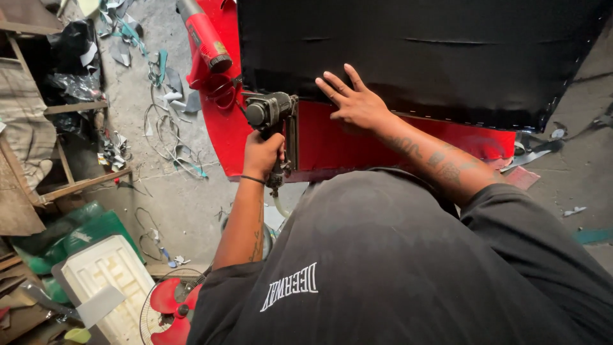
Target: Upholstering a seat frame by stretching black fabric over it and securing it with a pneumatic stapler.
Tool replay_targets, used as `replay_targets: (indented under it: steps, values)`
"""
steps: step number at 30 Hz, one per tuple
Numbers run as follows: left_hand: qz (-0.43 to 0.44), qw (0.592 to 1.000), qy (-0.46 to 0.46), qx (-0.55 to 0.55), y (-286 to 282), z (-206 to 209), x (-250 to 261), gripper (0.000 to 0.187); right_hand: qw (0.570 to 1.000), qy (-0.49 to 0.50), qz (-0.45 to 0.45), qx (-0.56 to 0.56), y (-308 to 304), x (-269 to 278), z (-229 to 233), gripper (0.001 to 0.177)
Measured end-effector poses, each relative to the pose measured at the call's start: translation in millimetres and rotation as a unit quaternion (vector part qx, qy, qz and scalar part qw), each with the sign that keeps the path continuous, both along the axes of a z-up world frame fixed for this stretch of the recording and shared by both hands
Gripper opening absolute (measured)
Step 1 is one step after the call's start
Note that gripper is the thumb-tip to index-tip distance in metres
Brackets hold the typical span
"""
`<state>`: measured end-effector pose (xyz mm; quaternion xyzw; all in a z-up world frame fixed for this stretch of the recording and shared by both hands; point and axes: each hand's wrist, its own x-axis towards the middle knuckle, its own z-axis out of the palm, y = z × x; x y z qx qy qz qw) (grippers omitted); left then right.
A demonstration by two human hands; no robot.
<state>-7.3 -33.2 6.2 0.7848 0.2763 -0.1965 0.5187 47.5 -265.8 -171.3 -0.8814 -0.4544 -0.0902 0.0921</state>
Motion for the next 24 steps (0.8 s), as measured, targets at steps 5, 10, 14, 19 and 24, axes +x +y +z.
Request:
replay_targets:
  steps: [5,10,14,19,24]
  values:
    - [0.017,0.998,-0.044,0.027,8.8,-40.6,-13.6,0.022,0.983,0.033,-0.001,0.178,5.2,-3.3,-38.6,0.012]
    - [0.005,1.0,0.016,-0.012,-13.7,-22.4,-6.0,0.026,0.668,0.536,-0.089,0.508,-12.5,5.7,4.0,0.072]
    - [-0.002,1.0,0.024,-0.008,-26.8,-12.4,-10.6,0.026,0.619,0.347,-0.11,0.696,-18.8,-3.6,30.6,0.028]
    - [-0.013,0.999,0.042,-0.002,-36.5,-17.4,-12.5,0.024,0.524,0.373,-0.135,0.754,-21.5,-0.8,51.1,0.026]
    - [-0.005,0.999,0.034,-0.024,-43.4,-13.3,-23.0,0.024,0.53,0.358,-0.131,0.758,-23.9,1.6,57.5,0.03]
